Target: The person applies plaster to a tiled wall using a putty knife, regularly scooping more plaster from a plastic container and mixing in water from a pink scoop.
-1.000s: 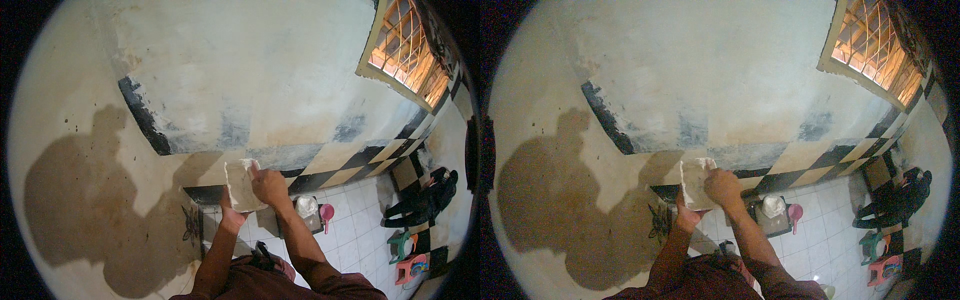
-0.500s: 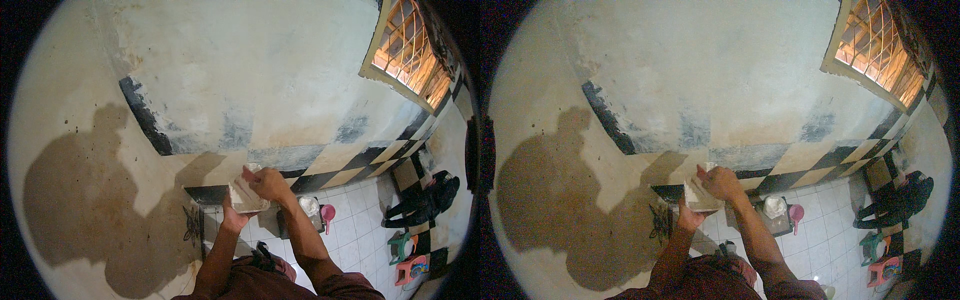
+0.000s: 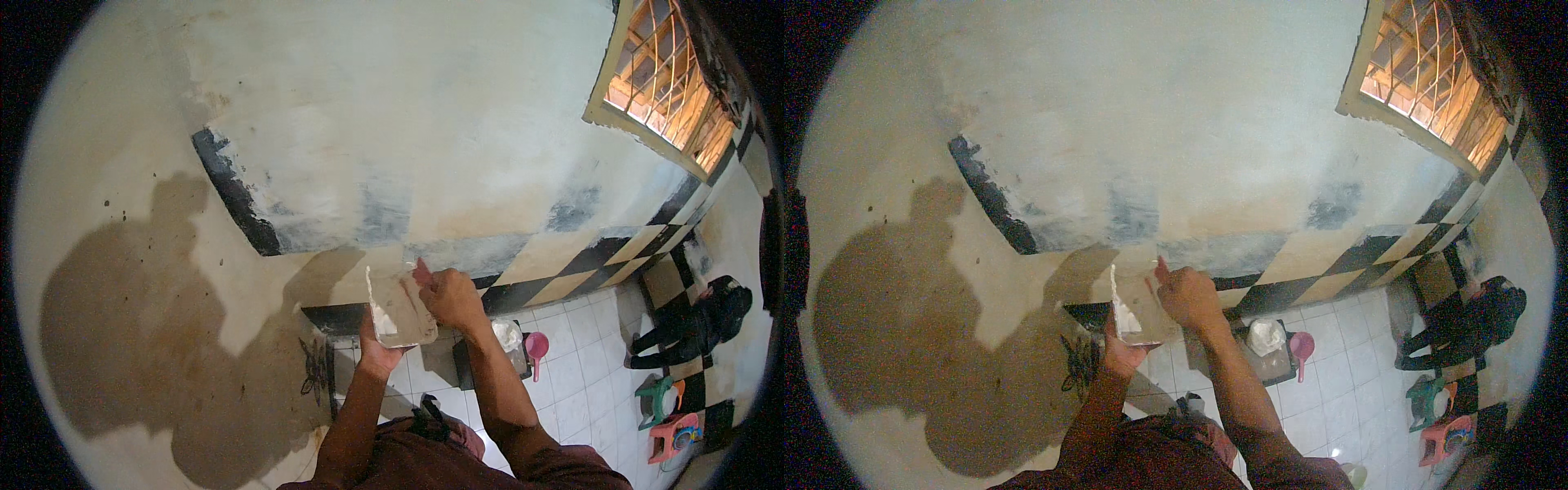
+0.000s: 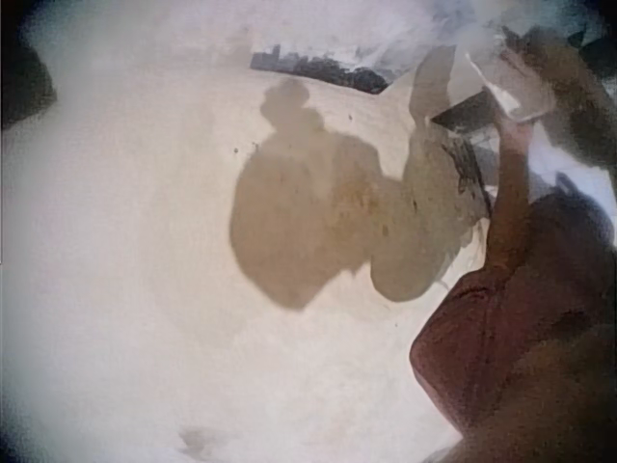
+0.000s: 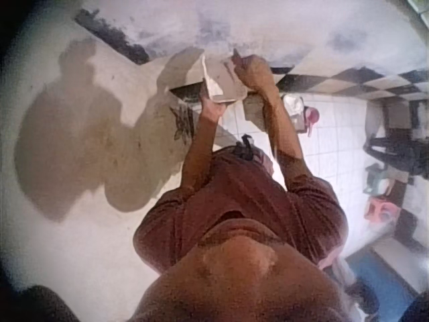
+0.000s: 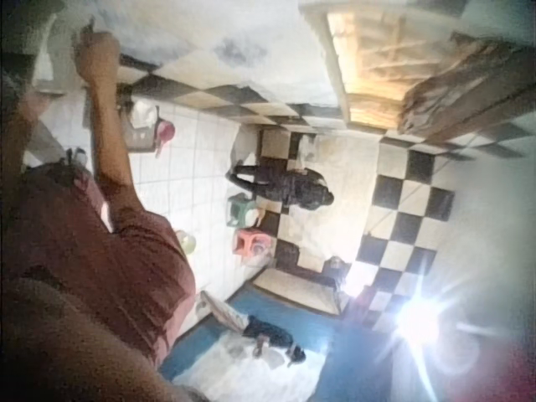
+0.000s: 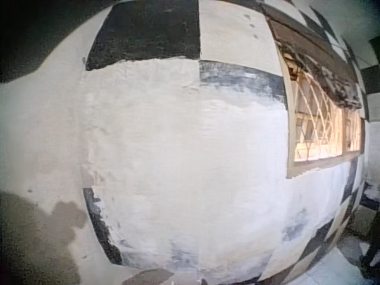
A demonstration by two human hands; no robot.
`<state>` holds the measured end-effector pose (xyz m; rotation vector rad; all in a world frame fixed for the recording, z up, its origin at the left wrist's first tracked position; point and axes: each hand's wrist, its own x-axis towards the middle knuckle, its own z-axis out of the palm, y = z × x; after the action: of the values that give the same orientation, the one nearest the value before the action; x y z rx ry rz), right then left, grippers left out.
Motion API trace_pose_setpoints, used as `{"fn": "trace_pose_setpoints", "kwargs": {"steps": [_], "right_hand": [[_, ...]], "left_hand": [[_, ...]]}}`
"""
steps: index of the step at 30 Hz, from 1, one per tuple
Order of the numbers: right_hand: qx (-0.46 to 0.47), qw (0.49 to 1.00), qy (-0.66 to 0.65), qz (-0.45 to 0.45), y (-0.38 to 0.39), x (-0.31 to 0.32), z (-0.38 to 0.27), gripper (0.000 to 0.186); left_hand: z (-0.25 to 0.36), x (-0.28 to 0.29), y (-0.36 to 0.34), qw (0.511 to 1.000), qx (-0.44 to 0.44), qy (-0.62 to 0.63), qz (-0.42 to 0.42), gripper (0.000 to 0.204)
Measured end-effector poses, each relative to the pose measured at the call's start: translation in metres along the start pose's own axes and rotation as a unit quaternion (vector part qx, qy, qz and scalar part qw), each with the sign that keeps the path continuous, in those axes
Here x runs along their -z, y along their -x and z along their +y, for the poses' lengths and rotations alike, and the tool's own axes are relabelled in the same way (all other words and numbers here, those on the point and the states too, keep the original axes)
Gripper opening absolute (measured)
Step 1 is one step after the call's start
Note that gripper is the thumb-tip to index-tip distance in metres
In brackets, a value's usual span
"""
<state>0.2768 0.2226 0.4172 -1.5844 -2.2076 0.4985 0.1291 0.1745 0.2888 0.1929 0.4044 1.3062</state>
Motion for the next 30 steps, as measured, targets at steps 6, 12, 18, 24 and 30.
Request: {"fn": "trace_pose_setpoints", "kwargs": {"steps": [6, 12, 18, 24, 30], "right_hand": [[0.005, 0.998, 0.042, 0.039, -0.001, -0.041, 0.006, 0.025], [-0.049, 0.995, 0.022, 0.086, -0.002, -0.018, -0.009, 0.023], [0.026, 0.999, 0.01, 0.042, 0.007, -0.039, -0.029, 0.024], [0.022, 0.998, 0.03, 0.045, 0.003, -0.009, -0.019, 0.03], [0.027, 0.991, 0.134, 0.006, -0.006, -0.048, -0.002, 0.052]], "left_hand": [[-0.008, -0.006, -0.002, 0.999, 0.039, 0.005, 0.031, 0.069], [0.002, 0.004, 0.002, 0.999, 0.006, 0.023, 0.024, 0.069], [0.0, -0.001, 0.001, 1.0, 0.003, 0.02, 0.014, 0.066], [0.001, -0.002, -0.001, 1.0, -0.01, 0.024, 0.01, 0.068], [-0.005, -0.007, -0.006, 0.998, -0.009, 0.043, 0.04, 0.062]]}}
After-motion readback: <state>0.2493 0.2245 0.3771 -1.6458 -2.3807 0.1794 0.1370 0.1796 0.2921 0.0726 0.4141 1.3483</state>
